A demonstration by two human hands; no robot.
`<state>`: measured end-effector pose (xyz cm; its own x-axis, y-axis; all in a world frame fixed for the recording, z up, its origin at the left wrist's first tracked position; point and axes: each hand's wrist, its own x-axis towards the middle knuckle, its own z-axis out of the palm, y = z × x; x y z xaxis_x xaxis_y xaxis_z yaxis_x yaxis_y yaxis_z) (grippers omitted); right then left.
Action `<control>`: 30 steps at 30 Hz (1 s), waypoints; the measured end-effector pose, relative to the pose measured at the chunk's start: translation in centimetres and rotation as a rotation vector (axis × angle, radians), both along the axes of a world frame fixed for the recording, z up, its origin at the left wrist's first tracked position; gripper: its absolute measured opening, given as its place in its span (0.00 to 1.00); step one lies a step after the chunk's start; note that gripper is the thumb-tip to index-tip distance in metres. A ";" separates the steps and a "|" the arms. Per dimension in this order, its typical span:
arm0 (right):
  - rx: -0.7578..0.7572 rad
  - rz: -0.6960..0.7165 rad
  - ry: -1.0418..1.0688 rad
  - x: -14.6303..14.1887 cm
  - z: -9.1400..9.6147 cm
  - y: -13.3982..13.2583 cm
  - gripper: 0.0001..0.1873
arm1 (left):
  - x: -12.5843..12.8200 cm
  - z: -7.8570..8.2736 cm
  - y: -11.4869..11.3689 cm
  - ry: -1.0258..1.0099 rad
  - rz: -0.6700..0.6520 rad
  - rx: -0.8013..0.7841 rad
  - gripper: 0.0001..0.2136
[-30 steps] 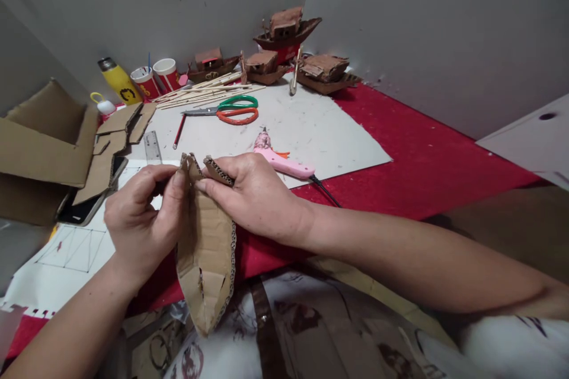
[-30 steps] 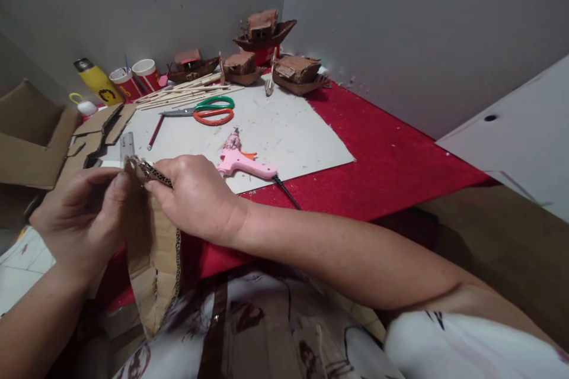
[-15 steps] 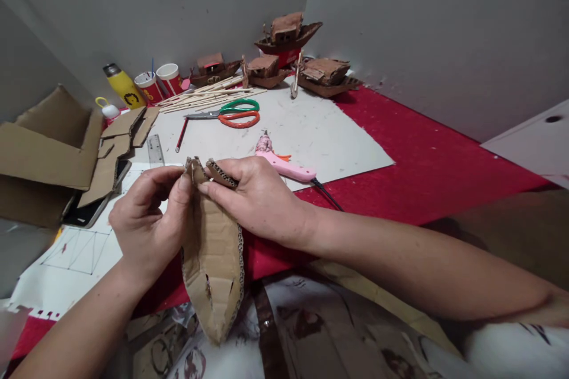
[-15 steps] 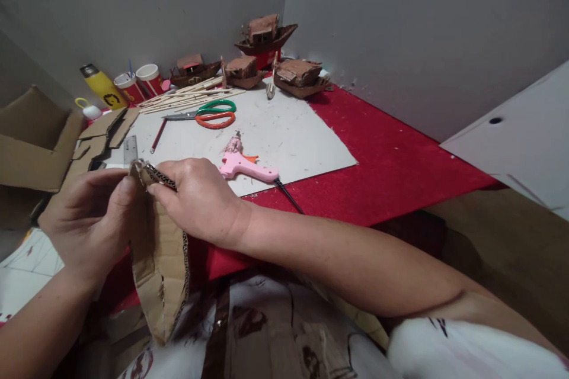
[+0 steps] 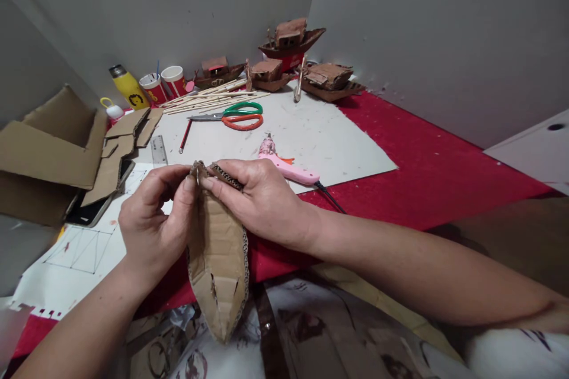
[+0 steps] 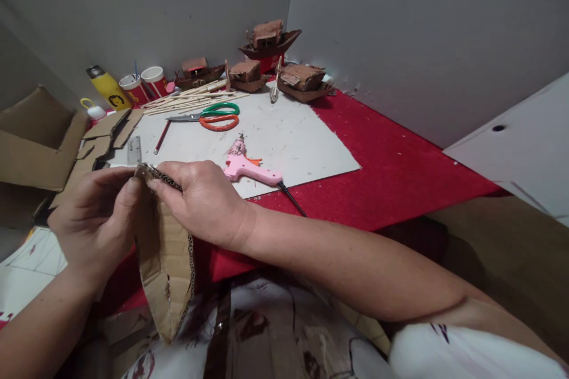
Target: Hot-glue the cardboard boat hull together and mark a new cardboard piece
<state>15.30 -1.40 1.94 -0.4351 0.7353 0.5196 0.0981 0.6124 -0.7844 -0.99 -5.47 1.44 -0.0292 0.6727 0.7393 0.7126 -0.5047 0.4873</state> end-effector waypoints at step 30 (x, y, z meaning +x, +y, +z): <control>-0.083 0.069 -0.050 0.0 0.7 0.3 0.15 | -0.3 0.1 -0.1 -0.125 -0.020 -0.126 0.05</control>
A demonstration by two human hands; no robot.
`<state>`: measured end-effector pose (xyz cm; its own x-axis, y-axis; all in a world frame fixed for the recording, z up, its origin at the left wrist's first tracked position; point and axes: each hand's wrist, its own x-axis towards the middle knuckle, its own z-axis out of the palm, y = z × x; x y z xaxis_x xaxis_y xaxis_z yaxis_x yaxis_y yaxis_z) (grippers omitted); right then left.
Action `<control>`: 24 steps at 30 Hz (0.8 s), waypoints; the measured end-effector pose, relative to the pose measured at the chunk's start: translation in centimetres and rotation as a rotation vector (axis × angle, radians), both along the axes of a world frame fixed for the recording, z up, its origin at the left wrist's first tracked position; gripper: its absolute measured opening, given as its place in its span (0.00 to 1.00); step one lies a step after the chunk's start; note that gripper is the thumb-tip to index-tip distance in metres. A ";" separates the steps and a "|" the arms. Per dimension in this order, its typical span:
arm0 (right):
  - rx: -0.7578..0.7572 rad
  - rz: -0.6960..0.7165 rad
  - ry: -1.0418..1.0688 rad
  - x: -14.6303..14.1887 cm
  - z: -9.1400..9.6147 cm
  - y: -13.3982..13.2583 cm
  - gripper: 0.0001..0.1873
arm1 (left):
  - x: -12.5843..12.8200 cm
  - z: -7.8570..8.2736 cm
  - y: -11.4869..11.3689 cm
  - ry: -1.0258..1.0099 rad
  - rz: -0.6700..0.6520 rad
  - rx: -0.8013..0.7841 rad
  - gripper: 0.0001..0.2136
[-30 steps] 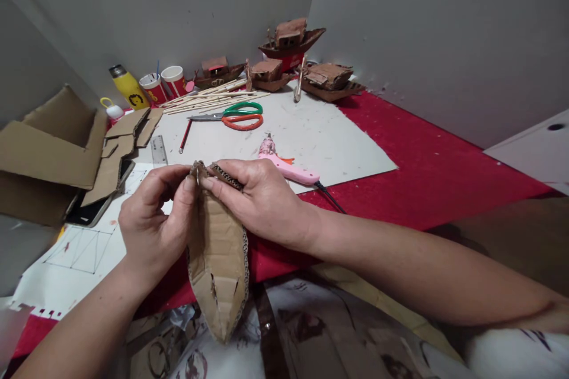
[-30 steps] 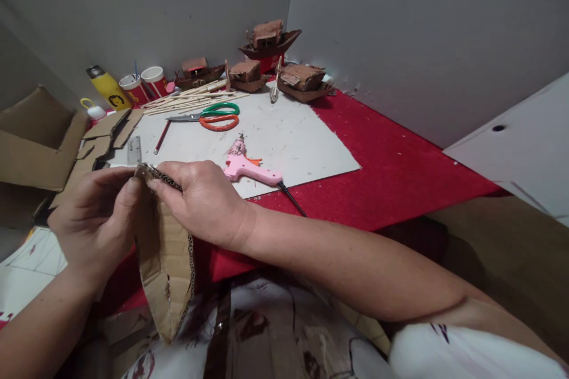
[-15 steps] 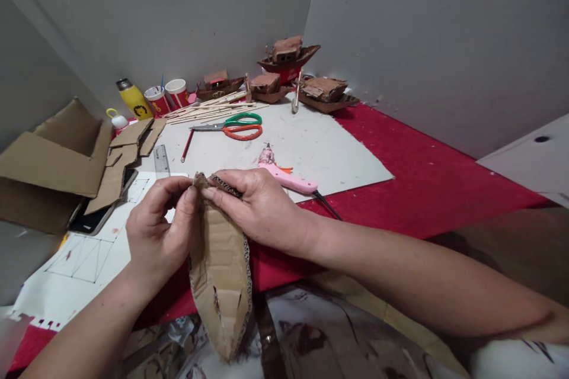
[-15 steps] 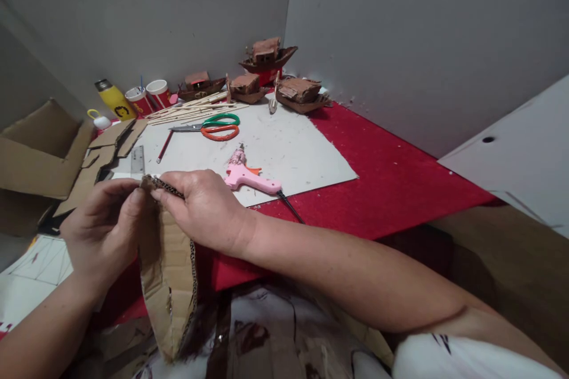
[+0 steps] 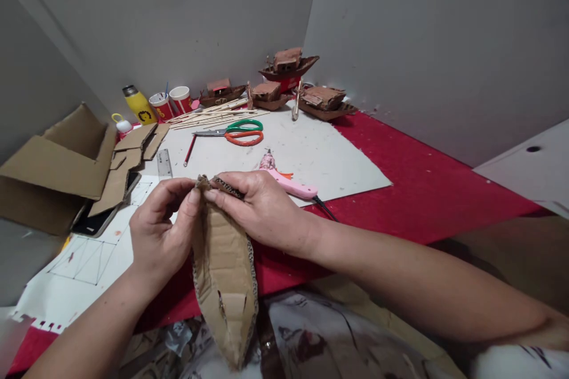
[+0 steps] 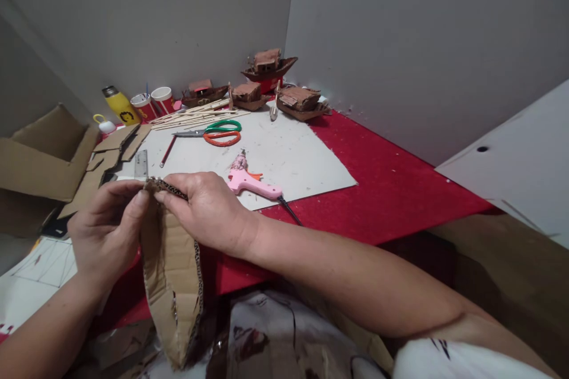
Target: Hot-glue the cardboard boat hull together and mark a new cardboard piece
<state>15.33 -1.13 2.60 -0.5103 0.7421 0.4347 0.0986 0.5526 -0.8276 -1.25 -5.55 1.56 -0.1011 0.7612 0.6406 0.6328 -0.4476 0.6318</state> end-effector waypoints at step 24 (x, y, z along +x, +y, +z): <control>0.061 0.005 -0.087 0.1 0.1 -0.1 0.12 | -0.6 1.0 -0.2 0.045 0.016 0.006 0.04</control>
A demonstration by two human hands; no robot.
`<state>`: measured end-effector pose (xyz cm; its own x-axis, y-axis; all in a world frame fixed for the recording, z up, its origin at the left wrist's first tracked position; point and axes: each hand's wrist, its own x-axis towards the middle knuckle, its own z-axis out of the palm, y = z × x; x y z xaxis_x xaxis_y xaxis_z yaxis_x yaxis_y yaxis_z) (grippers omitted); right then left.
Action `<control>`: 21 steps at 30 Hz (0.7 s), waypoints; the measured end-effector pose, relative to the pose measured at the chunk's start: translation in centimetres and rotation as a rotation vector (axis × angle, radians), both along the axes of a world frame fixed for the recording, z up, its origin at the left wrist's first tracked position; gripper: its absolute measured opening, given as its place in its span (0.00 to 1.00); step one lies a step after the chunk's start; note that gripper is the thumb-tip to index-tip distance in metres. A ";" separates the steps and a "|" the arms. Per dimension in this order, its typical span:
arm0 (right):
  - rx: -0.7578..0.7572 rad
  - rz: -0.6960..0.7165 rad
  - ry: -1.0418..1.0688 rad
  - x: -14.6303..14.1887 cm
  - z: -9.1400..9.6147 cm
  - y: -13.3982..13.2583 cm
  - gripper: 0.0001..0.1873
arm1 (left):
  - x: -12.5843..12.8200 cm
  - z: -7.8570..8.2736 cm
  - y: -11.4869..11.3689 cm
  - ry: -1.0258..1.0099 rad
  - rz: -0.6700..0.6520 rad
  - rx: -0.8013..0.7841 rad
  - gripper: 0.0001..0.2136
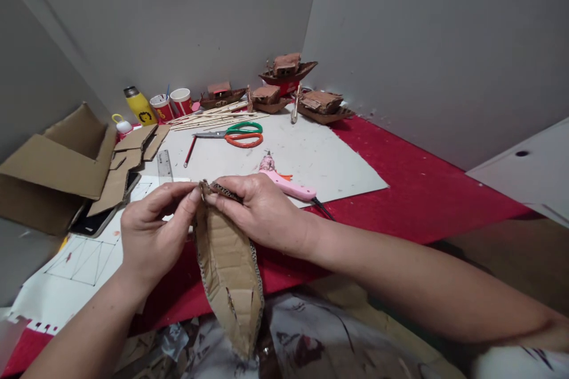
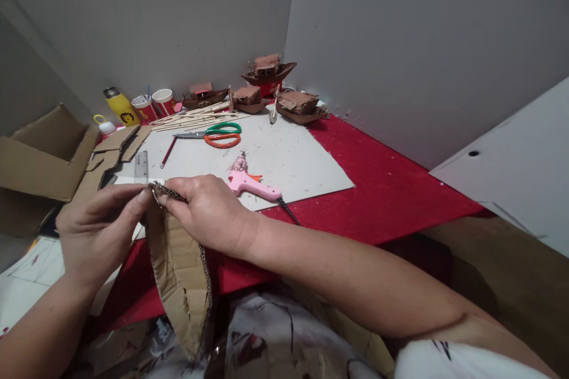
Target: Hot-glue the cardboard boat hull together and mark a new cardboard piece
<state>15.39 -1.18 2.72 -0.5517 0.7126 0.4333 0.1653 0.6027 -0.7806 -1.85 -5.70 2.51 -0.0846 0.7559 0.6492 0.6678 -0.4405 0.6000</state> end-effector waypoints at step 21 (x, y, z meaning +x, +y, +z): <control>0.019 -0.075 0.155 0.0 -0.3 0.1 0.06 | 0.3 0.5 0.7 -0.301 -0.017 -0.166 0.04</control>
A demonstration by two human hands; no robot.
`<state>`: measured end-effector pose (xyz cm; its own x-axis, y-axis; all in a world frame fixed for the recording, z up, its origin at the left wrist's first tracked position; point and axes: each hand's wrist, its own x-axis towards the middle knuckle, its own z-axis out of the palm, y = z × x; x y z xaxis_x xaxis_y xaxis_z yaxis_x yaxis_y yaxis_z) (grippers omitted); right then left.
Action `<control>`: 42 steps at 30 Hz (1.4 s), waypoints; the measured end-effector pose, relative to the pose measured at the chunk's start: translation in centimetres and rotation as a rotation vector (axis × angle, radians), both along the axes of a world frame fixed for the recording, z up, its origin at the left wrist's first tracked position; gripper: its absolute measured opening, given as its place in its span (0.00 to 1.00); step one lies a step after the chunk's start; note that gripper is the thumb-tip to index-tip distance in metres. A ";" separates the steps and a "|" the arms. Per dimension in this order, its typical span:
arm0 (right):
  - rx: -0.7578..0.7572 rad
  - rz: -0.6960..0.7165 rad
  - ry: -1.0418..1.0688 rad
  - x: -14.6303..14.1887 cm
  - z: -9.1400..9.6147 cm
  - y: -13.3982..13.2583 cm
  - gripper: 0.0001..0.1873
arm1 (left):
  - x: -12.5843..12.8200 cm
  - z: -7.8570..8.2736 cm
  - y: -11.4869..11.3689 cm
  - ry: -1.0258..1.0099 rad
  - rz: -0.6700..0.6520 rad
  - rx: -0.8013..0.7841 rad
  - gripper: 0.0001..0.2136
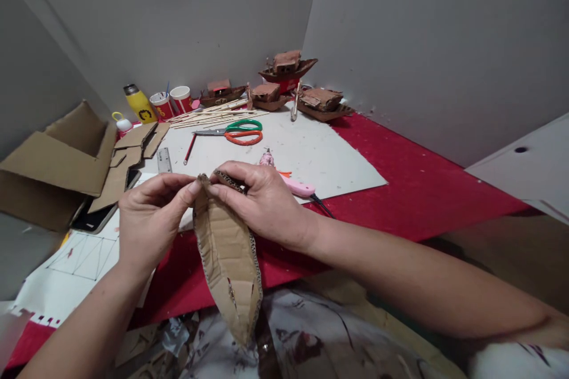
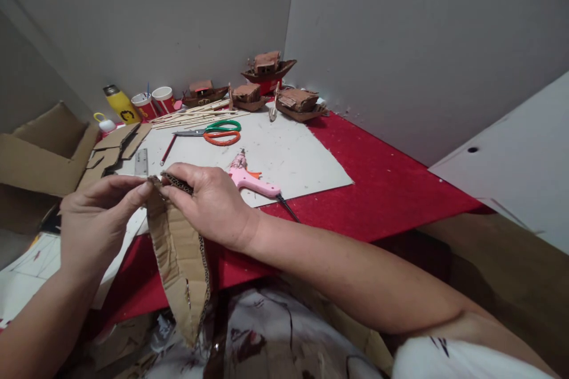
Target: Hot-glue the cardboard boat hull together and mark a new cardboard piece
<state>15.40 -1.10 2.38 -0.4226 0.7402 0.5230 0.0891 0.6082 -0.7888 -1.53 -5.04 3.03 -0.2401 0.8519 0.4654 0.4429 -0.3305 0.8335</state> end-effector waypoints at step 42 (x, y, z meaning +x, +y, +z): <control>-0.196 0.007 0.162 0.0 0.1 0.4 0.04 | 0.1 -0.8 1.2 -0.373 -0.218 -0.144 0.07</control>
<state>15.41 -0.66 2.46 -0.3504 0.8316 0.4309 -0.0519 0.4421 -0.8955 -1.46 -3.82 2.26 -0.1768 0.9508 0.2546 0.0371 -0.2520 0.9670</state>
